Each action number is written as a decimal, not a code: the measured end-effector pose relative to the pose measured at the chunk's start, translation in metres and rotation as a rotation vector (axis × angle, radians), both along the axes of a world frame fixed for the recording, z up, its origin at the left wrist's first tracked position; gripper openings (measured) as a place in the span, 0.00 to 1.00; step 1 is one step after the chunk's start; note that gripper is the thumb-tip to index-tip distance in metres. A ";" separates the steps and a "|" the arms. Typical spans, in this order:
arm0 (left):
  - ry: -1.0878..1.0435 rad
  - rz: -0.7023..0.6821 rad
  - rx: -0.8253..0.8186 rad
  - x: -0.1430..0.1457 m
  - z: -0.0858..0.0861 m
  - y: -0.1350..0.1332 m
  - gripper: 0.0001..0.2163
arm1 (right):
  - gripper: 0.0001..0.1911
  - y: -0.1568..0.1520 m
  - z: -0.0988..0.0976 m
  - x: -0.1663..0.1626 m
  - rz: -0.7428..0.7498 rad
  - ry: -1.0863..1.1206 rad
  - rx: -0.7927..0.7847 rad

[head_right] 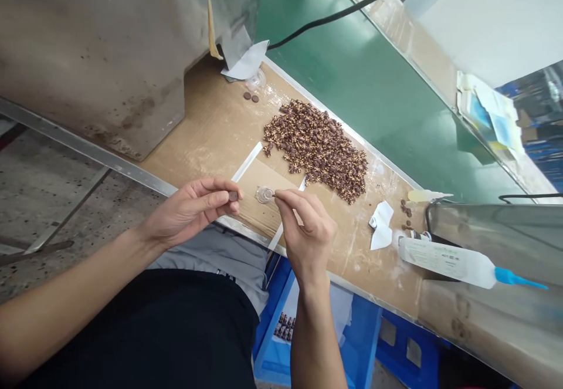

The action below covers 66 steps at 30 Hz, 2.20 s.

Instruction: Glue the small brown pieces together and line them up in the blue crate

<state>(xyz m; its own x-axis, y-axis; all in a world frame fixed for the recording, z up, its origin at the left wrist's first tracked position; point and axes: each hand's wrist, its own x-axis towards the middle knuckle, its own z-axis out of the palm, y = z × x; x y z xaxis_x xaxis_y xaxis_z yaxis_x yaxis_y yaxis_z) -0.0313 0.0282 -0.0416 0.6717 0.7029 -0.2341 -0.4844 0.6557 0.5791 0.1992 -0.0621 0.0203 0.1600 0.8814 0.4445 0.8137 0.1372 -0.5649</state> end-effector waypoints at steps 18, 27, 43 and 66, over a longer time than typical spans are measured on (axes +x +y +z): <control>-0.044 -0.017 -0.028 0.000 -0.002 -0.001 0.10 | 0.07 0.004 -0.013 -0.006 0.004 -0.052 -0.028; -0.040 -0.009 -0.034 0.000 -0.002 -0.002 0.10 | 0.07 0.003 -0.015 -0.005 0.018 -0.064 -0.010; -0.018 -0.010 -0.020 0.001 0.003 -0.004 0.10 | 0.05 0.000 -0.012 -0.007 -0.051 0.043 0.035; 0.023 -0.005 -0.083 0.012 0.007 -0.013 0.09 | 0.06 0.003 -0.029 -0.016 -0.146 0.031 0.071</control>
